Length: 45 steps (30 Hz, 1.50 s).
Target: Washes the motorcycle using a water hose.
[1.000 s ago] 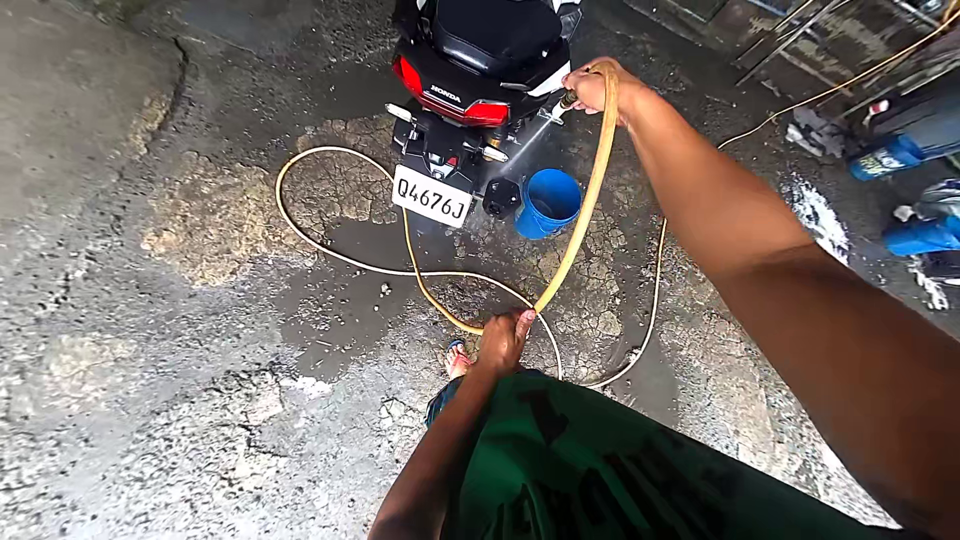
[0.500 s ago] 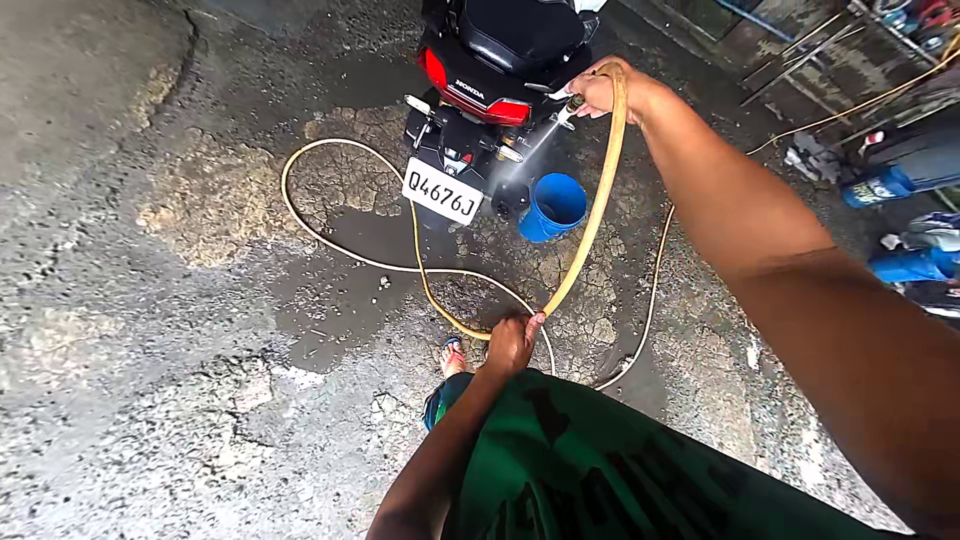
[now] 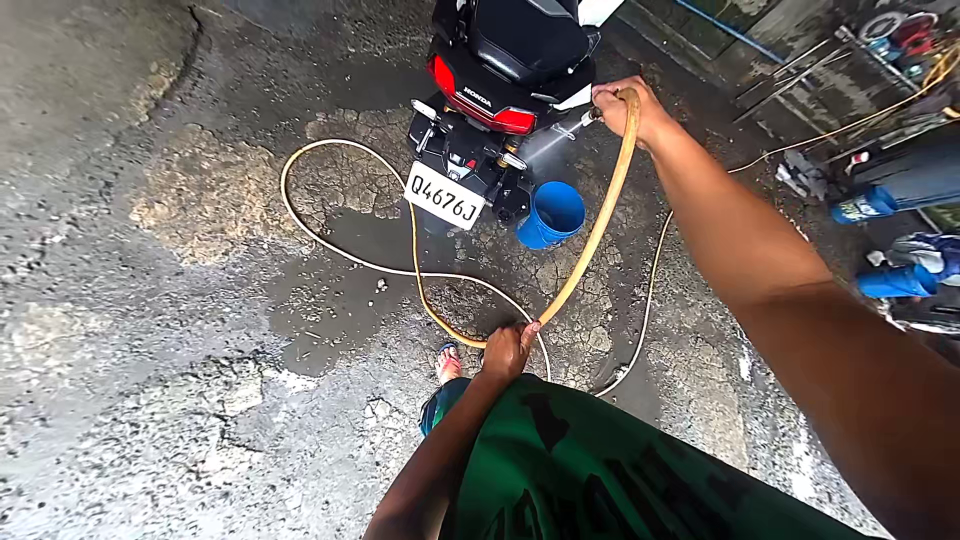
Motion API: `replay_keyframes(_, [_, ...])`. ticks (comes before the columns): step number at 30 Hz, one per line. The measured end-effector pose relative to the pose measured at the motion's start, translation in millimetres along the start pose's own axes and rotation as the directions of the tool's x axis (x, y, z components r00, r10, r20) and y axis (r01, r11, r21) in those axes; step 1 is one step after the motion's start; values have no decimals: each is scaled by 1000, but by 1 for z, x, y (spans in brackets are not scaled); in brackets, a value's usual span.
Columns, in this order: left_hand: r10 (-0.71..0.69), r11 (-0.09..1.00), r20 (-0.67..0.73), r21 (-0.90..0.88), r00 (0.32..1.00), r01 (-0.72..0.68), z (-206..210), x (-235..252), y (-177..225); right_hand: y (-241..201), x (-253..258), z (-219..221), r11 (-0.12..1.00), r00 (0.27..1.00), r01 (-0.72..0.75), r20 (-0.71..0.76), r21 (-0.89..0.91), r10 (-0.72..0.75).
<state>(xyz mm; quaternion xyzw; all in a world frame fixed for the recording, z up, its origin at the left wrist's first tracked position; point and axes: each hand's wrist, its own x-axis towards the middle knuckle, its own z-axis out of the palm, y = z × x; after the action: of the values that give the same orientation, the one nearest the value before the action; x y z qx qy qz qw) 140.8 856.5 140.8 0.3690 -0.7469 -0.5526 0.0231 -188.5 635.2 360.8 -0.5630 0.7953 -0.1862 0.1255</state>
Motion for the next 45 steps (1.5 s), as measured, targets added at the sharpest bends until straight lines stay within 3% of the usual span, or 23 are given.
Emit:
replay_keyframes(4, [-19,999,42,34,999,18,4,2,-7,21,-20,0,993,996,-86,-30,84,89])
replay_keyframes(8, [-3,998,82,67,997,-3,10,5,-12,26,-35,-1,964,987,-150,87,220,134])
replay_keyframes(18, [34,999,12,-4,999,-34,20,13,7,-28,-7,-3,999,995,9,95,-44,-5])
replay_keyframes(22, [-25,1000,-10,15,1000,25,18,12,2,-16,-4,-8,987,996,3,91,-163,12])
replay_keyframes(28, [-102,983,125,164,987,81,16,16,-9,28,-50,-3,973,987,-149,-36,176,157])
replay_keyframes(30, [-92,979,161,195,983,60,16,16,-16,52,-70,0,939,957,-263,-65,223,283])
replay_keyframes(32, [-95,974,189,219,978,52,12,17,-23,72,-91,4,859,912,-340,-88,383,401])
replay_keyframes(35, [-80,969,224,248,971,23,7,22,-33,99,-122,9,764,879,-320,-127,560,460])
replay_keyframes(39, [0,983,267,178,964,-49,9,36,-43,141,-175,15,690,823,-369,-126,623,554])
replay_keyframes(45, [43,989,431,111,901,-100,-3,72,-31,203,-205,17,478,779,-296,-81,827,622])
